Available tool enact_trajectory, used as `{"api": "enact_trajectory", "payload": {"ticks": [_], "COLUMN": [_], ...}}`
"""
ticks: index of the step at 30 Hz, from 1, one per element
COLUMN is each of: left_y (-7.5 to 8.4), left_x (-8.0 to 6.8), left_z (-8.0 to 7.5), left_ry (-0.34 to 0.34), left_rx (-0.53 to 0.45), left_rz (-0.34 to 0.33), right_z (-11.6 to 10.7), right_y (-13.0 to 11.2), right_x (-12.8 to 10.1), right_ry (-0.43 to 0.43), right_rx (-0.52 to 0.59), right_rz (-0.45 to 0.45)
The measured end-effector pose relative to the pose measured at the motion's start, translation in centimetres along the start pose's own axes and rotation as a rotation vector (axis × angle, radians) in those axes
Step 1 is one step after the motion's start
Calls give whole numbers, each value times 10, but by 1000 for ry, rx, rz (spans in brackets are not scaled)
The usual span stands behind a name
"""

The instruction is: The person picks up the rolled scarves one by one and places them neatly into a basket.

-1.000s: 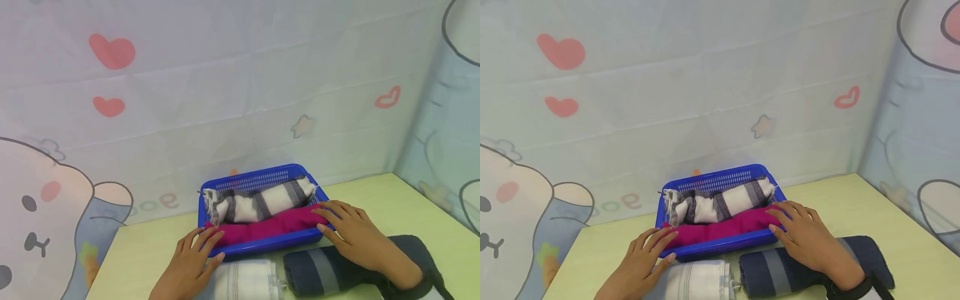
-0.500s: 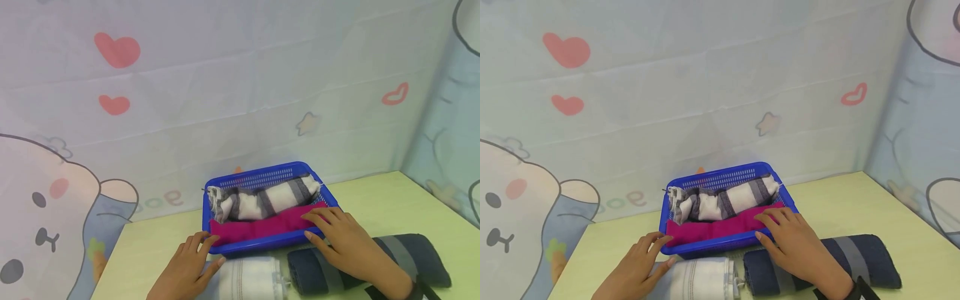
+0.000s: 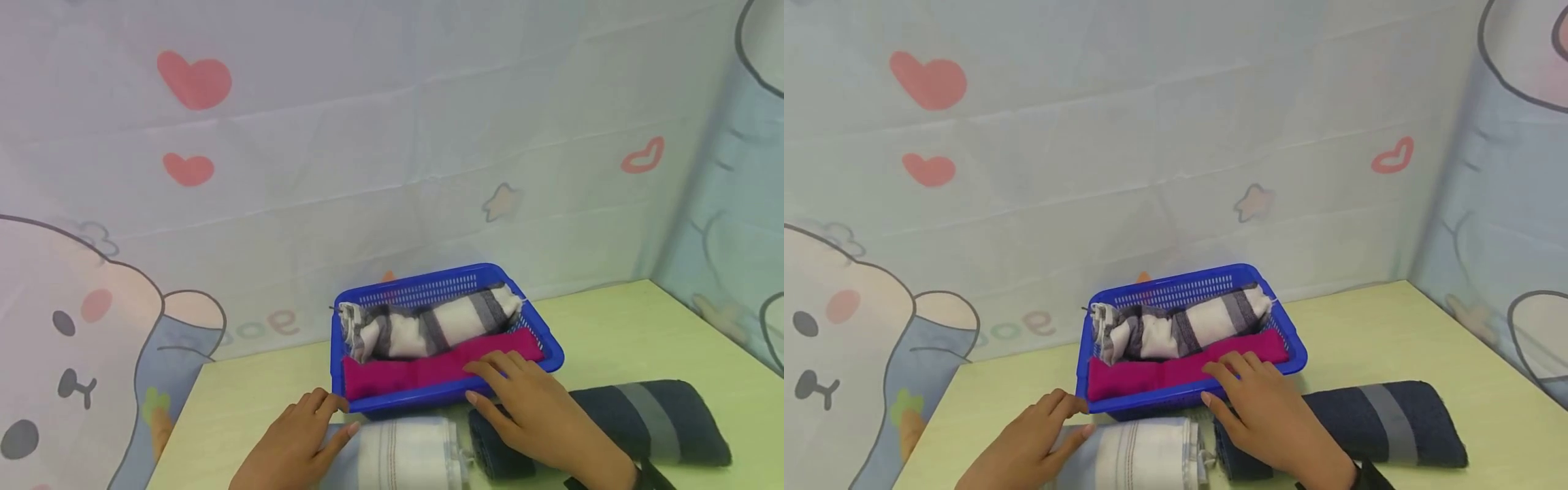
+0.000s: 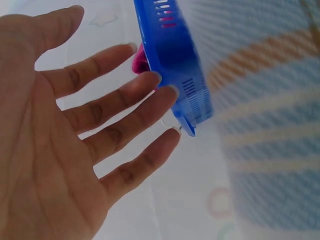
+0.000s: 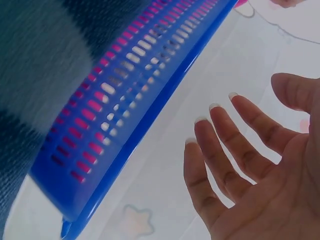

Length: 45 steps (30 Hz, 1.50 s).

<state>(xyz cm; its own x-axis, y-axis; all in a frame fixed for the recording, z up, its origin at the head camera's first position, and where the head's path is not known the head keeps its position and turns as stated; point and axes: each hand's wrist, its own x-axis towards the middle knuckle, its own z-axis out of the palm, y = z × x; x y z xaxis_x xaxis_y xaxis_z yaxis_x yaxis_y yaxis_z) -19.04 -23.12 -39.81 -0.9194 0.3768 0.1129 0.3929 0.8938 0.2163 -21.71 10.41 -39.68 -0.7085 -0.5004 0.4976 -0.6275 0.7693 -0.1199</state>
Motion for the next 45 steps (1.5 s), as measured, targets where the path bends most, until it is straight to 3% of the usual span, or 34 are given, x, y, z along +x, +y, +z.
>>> {"api": "enact_trajectory", "payload": {"ticks": [7, 12, 15, 21, 24, 34, 45], "left_y": [-12, -16, -19, -25, -28, -45, -67], "left_x": [-3, -5, -6, -12, -14, -17, -19], "left_z": [1, 0, 0, 1, 2, 5, 12], "left_ry": [-56, -86, -83, -100, -130, -176, -153], "left_rx": [-39, -87, -101, -119, -129, -133, -95], "left_rz": [-7, -22, -32, -85, -114, -125, -10], "right_z": [6, 12, 14, 20, 24, 37, 49], "right_y": [-10, -17, -23, -38, -44, -54, -65], "right_x": [0, 1, 5, 16, 20, 23, 29], "right_ry": [-156, -191, -265, -523, -585, -604, -600], "right_rx": [114, 101, 113, 209, 239, 209, 202], "right_rz": [12, -5, 14, 167, 216, 151, 57]}}
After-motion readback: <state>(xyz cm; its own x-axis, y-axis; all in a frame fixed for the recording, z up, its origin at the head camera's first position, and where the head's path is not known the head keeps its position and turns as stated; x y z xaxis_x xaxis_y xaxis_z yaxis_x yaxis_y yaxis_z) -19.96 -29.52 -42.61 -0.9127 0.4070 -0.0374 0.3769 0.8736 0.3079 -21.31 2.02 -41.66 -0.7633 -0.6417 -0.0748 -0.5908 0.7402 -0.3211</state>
